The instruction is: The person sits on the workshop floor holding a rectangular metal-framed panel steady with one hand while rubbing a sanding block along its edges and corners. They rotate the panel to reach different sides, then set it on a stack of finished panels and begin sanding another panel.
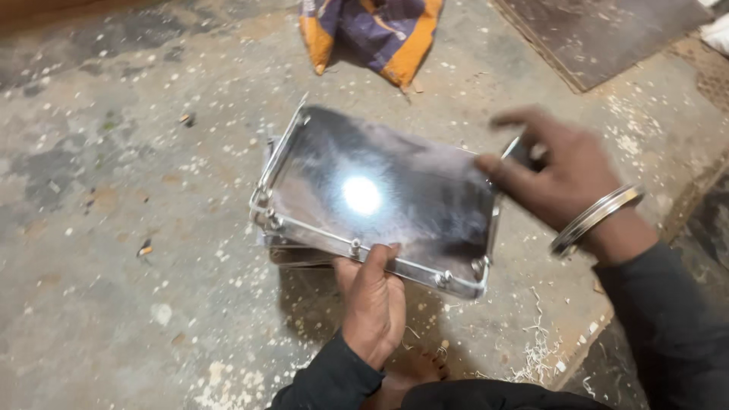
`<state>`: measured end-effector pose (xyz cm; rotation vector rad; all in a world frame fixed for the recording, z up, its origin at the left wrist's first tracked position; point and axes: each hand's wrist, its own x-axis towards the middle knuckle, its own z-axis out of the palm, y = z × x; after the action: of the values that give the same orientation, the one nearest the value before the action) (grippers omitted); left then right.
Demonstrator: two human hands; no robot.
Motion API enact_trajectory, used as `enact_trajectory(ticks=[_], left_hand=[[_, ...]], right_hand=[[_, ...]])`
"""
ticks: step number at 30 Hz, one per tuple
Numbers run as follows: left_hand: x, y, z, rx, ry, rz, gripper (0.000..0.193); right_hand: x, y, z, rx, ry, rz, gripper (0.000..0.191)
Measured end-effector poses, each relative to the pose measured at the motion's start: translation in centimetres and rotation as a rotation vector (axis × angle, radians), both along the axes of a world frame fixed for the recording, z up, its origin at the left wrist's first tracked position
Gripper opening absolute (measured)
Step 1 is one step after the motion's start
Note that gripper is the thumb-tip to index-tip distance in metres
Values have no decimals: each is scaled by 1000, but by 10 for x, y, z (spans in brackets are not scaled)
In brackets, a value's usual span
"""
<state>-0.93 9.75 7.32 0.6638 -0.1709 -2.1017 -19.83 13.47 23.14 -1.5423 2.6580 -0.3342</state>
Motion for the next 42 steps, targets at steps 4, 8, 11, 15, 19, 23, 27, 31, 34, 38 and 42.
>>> enact_trajectory(ticks=[4,8,11,15,19,23,27,31,34,38,42], left_hand=[[6,-17,-20,6,-57,80,74],[2,-20,-29,-78,9,149,74],[-4,-17,-32,-57,9,149,80],[-5,-19,-36,-68,-63,167,88],[-3,-18,-40,-10,-213,60,101],[2,-16,-43,-17,-264,-161,77],[18,-36,-48,-35,-263,-517,62],[21,-44,-47,-99,-244,-605,61],[12,-40,-47,-95,-96,-577,65],[-6,-41,-48,-7,-36,-609,65],[0,-40,-47,32,8,-874,77]], right_hand=[[25,-11,-26,566,-39,-204,67],[7,8,-69,395,-273,-258,64],[-14,18,-105,190,-639,-138,53],[-32,15,-131,196,-615,-168,40],[-28,9,-130,53,-739,-99,44],[-26,-4,-118,64,-830,-244,47],[-27,-15,-112,244,-665,-121,42],[-30,-18,-111,297,-396,-50,42],[-35,-15,-113,176,-359,-34,42],[-40,-13,-120,3,-275,60,51],[-42,-8,-120,-62,-208,-3,56]])
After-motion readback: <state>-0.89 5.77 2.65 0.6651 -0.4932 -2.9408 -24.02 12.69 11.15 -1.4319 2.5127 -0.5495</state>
